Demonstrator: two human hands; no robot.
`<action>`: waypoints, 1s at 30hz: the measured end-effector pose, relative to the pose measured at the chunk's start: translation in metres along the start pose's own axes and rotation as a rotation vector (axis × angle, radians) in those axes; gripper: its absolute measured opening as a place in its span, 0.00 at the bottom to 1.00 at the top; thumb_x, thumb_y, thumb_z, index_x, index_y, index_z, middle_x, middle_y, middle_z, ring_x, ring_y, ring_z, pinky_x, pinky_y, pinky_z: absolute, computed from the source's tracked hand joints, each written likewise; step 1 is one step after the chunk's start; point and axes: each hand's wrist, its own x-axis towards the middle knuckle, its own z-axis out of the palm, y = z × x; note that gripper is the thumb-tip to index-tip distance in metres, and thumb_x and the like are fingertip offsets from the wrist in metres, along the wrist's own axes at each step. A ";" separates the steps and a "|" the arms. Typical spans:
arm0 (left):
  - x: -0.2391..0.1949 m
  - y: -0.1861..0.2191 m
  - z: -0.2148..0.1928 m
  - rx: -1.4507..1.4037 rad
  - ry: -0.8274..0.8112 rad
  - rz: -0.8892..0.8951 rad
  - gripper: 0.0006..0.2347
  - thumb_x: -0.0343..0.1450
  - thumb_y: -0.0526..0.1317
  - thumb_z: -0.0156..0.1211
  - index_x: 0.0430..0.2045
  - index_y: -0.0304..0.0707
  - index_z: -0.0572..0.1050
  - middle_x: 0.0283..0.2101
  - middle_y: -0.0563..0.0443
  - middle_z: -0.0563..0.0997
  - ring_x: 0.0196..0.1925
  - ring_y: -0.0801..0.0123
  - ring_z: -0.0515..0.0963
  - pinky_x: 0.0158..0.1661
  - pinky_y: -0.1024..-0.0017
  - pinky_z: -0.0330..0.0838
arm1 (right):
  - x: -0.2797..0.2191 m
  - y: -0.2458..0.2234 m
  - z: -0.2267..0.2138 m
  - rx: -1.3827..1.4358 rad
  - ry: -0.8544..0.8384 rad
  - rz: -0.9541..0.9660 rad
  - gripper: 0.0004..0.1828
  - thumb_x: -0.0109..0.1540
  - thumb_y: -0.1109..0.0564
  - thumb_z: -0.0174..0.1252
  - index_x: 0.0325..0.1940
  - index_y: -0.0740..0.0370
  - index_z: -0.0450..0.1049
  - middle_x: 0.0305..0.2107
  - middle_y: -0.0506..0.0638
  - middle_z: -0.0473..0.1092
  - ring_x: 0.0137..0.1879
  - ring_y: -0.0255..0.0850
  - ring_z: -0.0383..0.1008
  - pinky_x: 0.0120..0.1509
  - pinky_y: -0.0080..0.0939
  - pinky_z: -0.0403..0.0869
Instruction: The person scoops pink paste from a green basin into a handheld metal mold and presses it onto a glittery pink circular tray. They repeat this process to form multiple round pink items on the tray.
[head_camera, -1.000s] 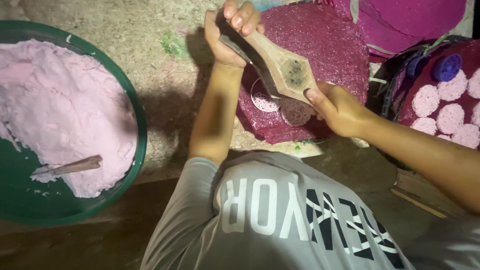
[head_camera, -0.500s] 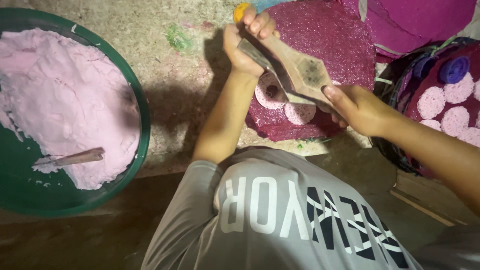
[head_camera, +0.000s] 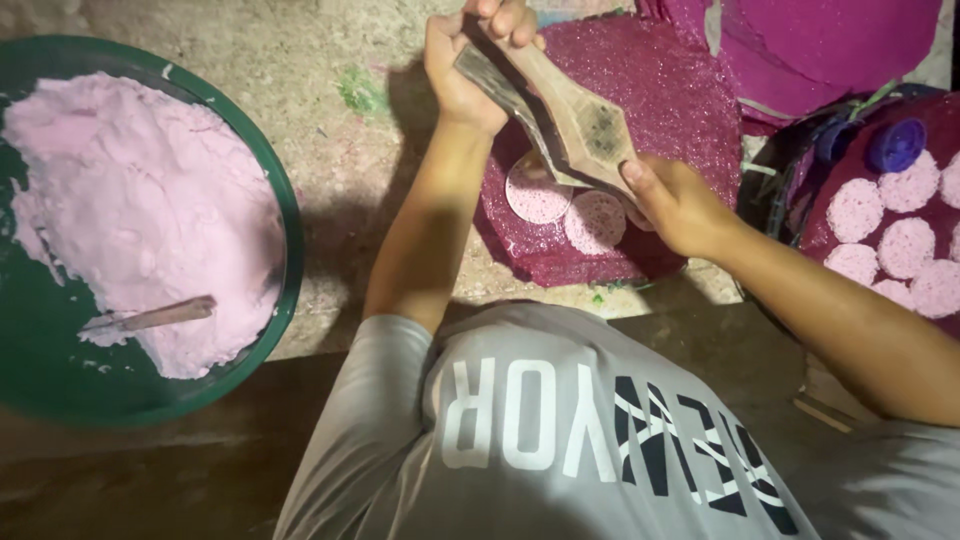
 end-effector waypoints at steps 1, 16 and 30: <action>-0.002 0.004 0.002 0.028 0.059 -0.005 0.12 0.70 0.47 0.39 0.34 0.40 0.69 0.33 0.52 0.72 0.41 0.63 0.75 0.50 0.61 0.72 | 0.002 0.005 0.001 0.033 -0.012 -0.033 0.30 0.73 0.36 0.37 0.38 0.64 0.69 0.21 0.48 0.63 0.26 0.37 0.62 0.31 0.40 0.64; -0.158 -0.005 -0.001 2.151 0.099 -0.193 0.36 0.71 0.33 0.54 0.77 0.51 0.48 0.56 0.62 0.82 0.28 0.79 0.79 0.28 0.80 0.74 | 0.006 0.072 0.008 0.389 0.168 -0.279 0.38 0.69 0.26 0.42 0.59 0.64 0.66 0.30 0.45 0.66 0.30 0.34 0.65 0.31 0.34 0.63; -0.142 -0.017 0.027 2.202 -0.195 -0.146 0.55 0.56 0.49 0.82 0.73 0.40 0.44 0.67 0.43 0.68 0.70 0.51 0.61 0.70 0.38 0.40 | -0.043 0.090 0.025 0.710 0.375 -0.340 0.51 0.67 0.16 0.33 0.71 0.62 0.60 0.39 0.51 0.64 0.41 0.40 0.65 0.45 0.41 0.66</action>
